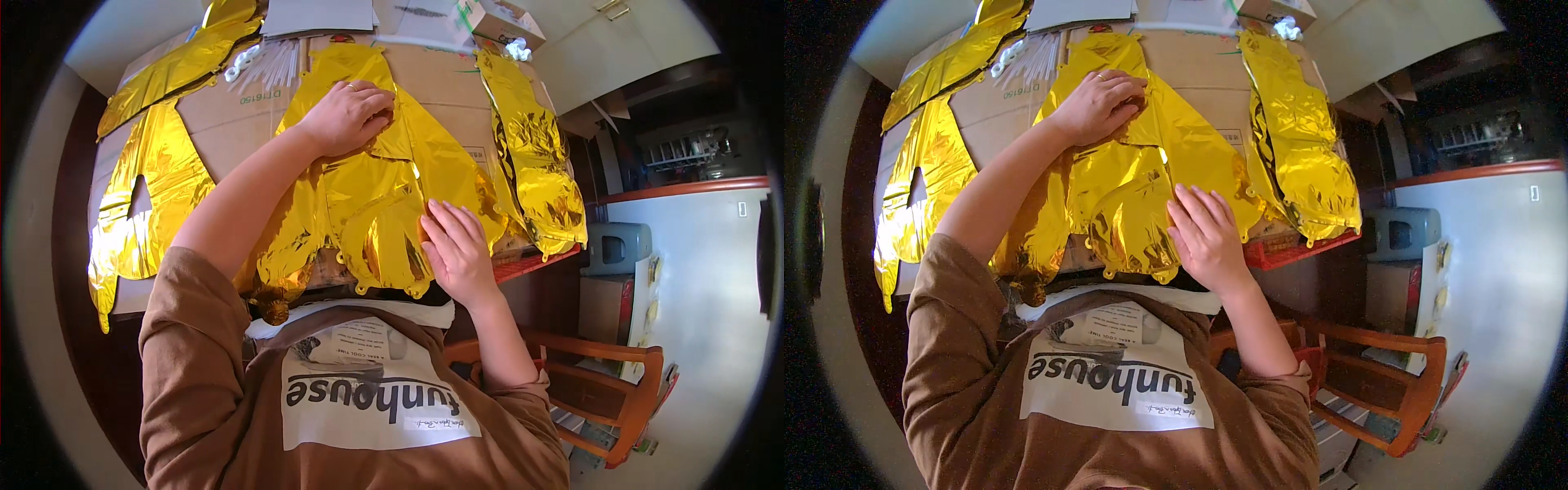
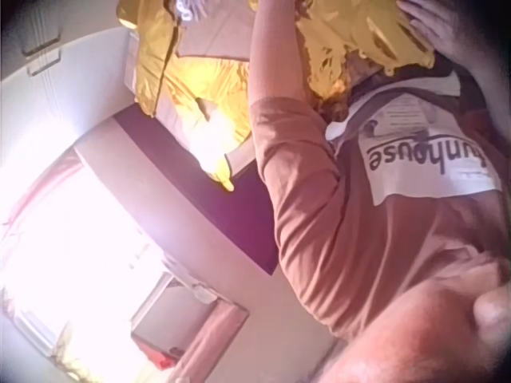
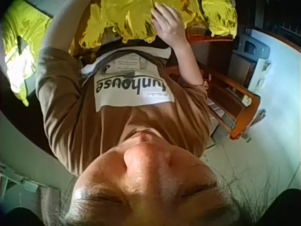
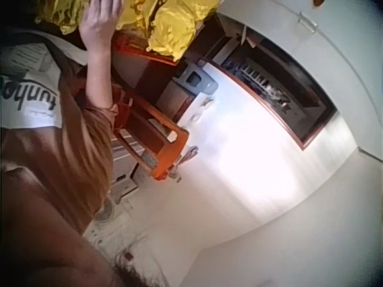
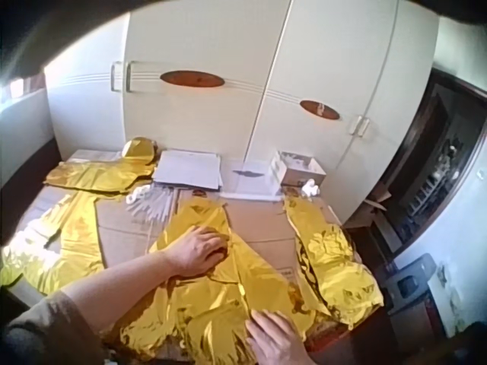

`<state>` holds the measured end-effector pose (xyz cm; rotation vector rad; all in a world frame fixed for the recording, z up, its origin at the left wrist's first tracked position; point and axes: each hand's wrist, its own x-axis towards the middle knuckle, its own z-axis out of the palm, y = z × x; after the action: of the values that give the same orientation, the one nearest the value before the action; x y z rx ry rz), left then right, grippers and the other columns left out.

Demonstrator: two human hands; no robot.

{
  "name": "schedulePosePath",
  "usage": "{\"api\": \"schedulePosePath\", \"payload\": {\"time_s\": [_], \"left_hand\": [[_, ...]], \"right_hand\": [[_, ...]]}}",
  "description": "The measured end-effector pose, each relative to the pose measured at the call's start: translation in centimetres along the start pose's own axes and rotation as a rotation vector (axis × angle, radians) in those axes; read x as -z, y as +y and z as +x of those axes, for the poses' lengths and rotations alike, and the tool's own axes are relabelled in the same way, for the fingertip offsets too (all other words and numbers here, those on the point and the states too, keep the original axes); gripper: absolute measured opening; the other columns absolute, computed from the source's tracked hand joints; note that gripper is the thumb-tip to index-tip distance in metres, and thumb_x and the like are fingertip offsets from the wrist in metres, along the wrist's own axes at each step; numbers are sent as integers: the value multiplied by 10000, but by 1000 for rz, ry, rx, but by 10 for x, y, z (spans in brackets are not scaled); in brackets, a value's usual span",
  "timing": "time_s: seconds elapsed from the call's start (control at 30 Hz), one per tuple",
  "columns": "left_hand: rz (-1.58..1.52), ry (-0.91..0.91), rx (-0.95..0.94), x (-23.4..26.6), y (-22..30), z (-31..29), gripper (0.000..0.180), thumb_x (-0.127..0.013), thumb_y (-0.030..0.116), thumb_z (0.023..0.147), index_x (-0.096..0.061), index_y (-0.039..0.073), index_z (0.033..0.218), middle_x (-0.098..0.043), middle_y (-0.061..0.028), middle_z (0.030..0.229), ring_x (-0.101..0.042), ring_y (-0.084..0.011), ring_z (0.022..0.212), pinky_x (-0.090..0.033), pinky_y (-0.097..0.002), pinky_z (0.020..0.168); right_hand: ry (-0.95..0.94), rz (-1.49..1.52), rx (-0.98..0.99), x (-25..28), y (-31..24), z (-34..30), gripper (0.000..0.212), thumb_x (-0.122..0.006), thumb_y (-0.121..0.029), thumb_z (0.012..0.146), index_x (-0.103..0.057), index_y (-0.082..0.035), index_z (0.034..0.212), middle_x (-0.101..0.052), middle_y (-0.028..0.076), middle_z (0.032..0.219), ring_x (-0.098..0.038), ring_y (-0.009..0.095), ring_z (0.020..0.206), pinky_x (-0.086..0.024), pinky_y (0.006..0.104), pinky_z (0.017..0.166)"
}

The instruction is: Folding gold foil decorations and placing them into cardboard backings with instructional inserts.

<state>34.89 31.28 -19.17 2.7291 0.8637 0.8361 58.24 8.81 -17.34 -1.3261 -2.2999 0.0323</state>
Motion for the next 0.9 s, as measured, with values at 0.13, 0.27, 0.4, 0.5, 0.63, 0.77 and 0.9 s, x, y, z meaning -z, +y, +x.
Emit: {"api": "schedulePosePath", "payload": {"time_s": [0.13, 0.27, 0.4, 0.5, 0.63, 0.77, 0.9], "left_hand": [[16, -7, 1, 0, -1, 0, 262, -617, 229, 936, -634, 75, 1148, -650, -78, 1277, -569, -300, 1208, -428, -443, 1012], [21, -16, 8, 2, 0, 0, 266, -614, 232, 941, -634, 76, 1156, -647, -78, 1282, -569, -298, 1209, -426, -441, 1012], [30, -5, 0, 1, 0, -1, 259, -611, 231, 943, -634, 76, 1150, -647, -78, 1287, -569, -299, 1210, -426, -441, 1012], [25, -10, -1, 0, -1, 0, 258, -610, 231, 943, -634, 76, 1147, -648, -78, 1288, -570, -299, 1209, -425, -443, 1014], [24, -10, -8, 0, -1, 0, 261, -611, 226, 939, -635, 75, 1150, -650, -77, 1286, -570, -300, 1208, -428, -445, 1012], [31, -10, -6, 1, -1, 0, 259, -610, 218, 937, -635, 73, 1150, -648, -76, 1289, -570, -301, 1206, -429, -447, 1011], [21, 0, -22, 0, -2, 0, 262, -606, 216, 937, -636, 71, 1154, -647, -77, 1289, -570, -302, 1205, -427, -448, 1013]], "right_hand": [[-2, 34, -40, -2, -3, 0, 366, -665, -142, 902, -635, -27, 1248, -568, 138, 1392, -526, 343, 1270, -375, 501, 1099], [15, 19, -21, 3, 13, -3, 376, -659, -140, 905, -634, -54, 1270, -550, 125, 1417, -498, 348, 1305, -342, 524, 1120], [-18, -67, 35, 6, 20, 2, 390, -671, -142, 890, -636, -73, 1273, -539, 102, 1435, -477, 337, 1331, -309, 541, 1141], [-63, -55, 22, 2, 14, 4, 415, -691, -153, 871, -634, -77, 1275, -528, 100, 1445, -457, 333, 1346, -291, 549, 1151], [-63, -84, 19, -1, 11, 5, 422, -689, -185, 873, -631, -67, 1275, -523, 114, 1446, -454, 337, 1345, -280, 557, 1152], [-86, -80, 7, 2, 6, 6, 432, -658, -187, 902, -609, -72, 1315, -528, 136, 1441, -470, 350, 1339, -271, 562, 1162], [-118, -68, 1, 7, 6, 8, 440, -658, -205, 903, -606, -71, 1319, -528, 137, 1441, -470, 347, 1341, -268, 558, 1164]]}}
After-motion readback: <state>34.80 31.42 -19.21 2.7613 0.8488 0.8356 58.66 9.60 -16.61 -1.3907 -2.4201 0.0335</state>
